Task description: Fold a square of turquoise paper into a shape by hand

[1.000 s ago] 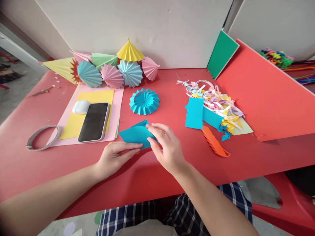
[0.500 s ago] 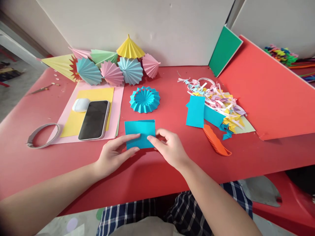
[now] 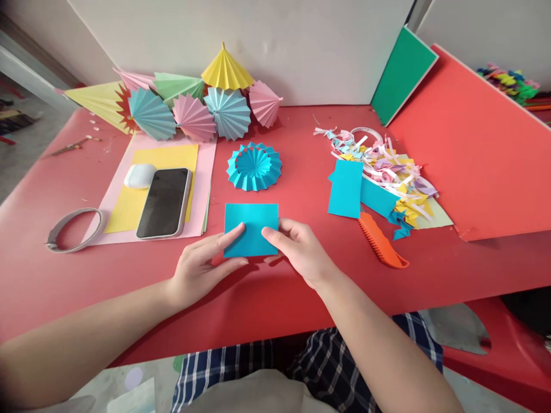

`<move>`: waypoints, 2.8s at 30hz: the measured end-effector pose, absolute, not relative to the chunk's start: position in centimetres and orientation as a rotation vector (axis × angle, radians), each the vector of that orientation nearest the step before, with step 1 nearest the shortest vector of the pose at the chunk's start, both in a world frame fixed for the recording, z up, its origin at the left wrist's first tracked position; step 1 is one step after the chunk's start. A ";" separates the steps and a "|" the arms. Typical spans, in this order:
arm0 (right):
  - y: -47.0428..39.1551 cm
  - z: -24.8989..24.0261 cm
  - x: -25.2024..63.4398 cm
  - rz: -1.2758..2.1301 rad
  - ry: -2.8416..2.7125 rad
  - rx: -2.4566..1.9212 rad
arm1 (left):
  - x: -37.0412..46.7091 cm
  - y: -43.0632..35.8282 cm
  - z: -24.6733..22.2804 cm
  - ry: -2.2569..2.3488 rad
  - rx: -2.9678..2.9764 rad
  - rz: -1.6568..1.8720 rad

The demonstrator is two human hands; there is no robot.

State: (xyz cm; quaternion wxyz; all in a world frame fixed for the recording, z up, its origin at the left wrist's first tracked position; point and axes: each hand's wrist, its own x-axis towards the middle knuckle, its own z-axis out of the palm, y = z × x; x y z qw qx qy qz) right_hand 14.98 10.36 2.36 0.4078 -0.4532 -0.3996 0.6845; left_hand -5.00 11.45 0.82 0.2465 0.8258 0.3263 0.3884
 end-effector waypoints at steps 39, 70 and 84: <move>10.2 2.2 15.3 1.821 -1.090 -1.002 | -4.9 11.8 0.9 0.854 2.090 1.087; 9.8 2.9 14.4 1.319 -1.473 -1.322 | -4.5 12.0 1.3 1.017 1.359 0.933; 9.9 2.7 14.1 1.266 -1.244 -1.268 | -4.2 12.0 1.7 0.984 1.253 0.898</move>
